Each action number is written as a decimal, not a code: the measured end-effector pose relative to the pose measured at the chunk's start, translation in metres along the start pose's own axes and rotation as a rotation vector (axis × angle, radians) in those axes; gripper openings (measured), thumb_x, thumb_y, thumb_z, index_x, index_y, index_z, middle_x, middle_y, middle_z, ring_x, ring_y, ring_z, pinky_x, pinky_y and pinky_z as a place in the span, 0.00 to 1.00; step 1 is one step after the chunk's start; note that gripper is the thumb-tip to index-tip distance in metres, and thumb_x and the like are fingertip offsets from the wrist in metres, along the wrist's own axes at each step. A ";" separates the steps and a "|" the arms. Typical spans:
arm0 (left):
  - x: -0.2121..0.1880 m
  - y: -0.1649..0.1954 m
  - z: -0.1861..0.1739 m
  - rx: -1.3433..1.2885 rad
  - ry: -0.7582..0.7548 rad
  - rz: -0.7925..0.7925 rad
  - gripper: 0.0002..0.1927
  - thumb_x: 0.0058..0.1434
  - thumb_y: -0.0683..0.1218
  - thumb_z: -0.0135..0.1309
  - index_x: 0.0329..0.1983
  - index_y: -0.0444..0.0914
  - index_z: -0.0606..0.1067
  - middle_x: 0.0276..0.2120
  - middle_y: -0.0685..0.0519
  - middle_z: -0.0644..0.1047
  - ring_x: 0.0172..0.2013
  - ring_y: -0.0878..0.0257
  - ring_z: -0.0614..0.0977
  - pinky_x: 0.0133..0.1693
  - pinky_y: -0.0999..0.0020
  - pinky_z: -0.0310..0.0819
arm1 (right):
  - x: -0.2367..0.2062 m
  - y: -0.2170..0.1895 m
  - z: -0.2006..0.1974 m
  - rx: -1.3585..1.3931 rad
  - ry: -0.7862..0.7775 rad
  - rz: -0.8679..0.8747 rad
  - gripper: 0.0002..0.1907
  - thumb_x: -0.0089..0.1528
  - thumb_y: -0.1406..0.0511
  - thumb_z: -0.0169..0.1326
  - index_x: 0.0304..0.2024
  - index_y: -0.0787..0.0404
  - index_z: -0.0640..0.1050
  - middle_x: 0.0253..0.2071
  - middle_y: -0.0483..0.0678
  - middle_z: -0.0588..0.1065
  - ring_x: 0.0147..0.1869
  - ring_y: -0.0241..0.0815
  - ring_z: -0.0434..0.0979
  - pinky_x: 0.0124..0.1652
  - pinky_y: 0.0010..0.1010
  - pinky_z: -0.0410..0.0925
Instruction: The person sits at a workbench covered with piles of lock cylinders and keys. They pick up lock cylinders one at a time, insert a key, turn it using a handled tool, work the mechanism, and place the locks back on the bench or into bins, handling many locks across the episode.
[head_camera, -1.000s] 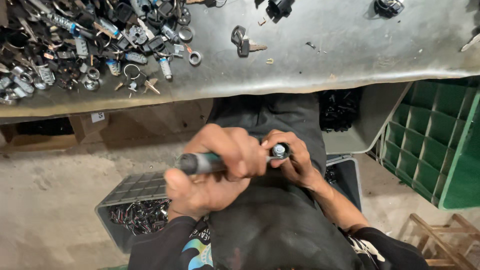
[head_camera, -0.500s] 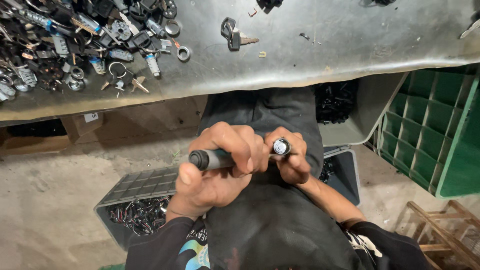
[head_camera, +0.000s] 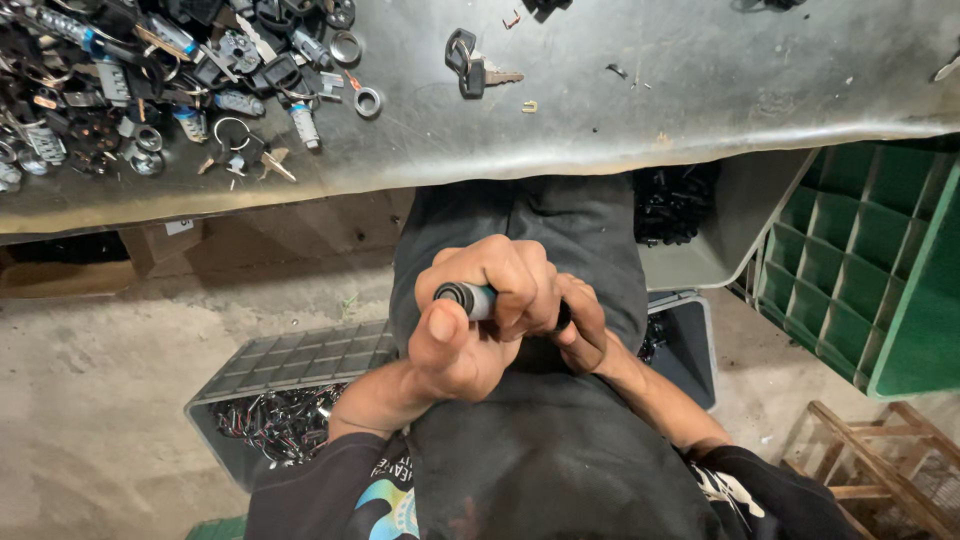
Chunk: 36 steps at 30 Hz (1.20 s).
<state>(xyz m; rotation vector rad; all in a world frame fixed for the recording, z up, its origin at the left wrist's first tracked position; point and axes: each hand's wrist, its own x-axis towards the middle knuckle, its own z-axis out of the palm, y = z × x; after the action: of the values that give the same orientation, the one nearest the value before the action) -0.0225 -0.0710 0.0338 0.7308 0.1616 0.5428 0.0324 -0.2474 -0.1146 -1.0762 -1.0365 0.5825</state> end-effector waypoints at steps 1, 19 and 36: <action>0.000 -0.001 0.000 -0.008 -0.001 -0.004 0.33 0.72 0.67 0.44 0.25 0.35 0.62 0.22 0.50 0.64 0.21 0.65 0.63 0.22 0.69 0.59 | 0.003 -0.001 0.000 0.022 -0.017 0.013 0.24 0.74 0.52 0.39 0.45 0.68 0.71 0.31 0.48 0.75 0.33 0.46 0.74 0.36 0.36 0.65; -0.002 0.007 -0.008 -0.109 0.018 -0.025 0.32 0.70 0.65 0.45 0.23 0.35 0.60 0.21 0.50 0.62 0.19 0.63 0.61 0.22 0.66 0.58 | 0.029 -0.019 -0.001 -0.008 -0.038 0.044 0.20 0.75 0.53 0.41 0.39 0.62 0.71 0.33 0.47 0.72 0.33 0.44 0.72 0.36 0.38 0.62; 0.019 0.024 -0.013 -0.016 -0.035 -0.201 0.30 0.70 0.62 0.43 0.23 0.34 0.61 0.21 0.51 0.63 0.20 0.64 0.62 0.26 0.69 0.55 | -0.008 -0.031 -0.012 -0.204 -0.138 0.285 0.26 0.72 0.48 0.44 0.52 0.64 0.73 0.41 0.52 0.76 0.44 0.47 0.78 0.44 0.35 0.70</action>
<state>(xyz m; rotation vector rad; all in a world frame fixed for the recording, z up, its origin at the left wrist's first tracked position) -0.0201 -0.0386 0.0414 0.6989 0.1958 0.3393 0.0376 -0.2712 -0.0910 -1.3931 -1.0870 0.8018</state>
